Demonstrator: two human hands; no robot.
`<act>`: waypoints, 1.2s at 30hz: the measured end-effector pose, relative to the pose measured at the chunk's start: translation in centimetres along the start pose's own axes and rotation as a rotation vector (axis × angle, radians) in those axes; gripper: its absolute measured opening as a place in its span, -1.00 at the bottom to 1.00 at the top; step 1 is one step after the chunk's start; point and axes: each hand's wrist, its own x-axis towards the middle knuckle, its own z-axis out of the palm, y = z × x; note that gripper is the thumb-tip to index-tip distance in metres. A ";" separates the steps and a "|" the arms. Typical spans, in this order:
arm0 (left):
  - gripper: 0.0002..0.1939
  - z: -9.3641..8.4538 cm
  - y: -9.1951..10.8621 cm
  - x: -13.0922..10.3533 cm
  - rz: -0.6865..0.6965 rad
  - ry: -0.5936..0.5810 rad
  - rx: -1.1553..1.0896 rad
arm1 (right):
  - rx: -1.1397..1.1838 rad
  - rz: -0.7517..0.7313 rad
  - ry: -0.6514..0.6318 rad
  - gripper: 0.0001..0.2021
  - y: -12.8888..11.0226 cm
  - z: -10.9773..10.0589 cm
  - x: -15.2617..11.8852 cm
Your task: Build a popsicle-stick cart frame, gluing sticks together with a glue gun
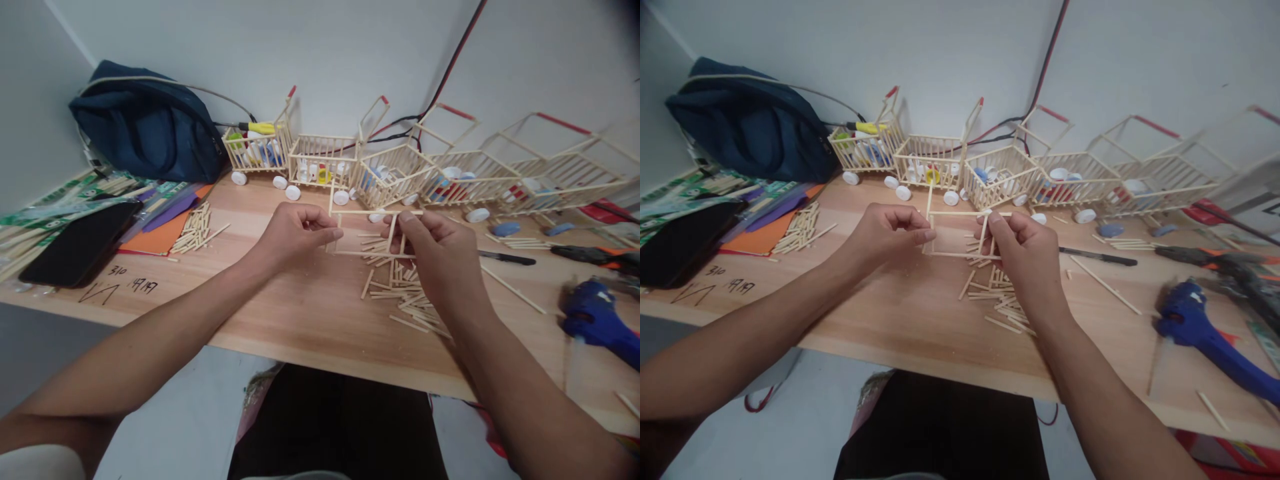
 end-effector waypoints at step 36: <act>-0.77 -0.3 -1.1 0.7 -0.058 0.051 0.073 | -0.008 -0.084 -0.053 -0.68 0.2 0.5 -0.5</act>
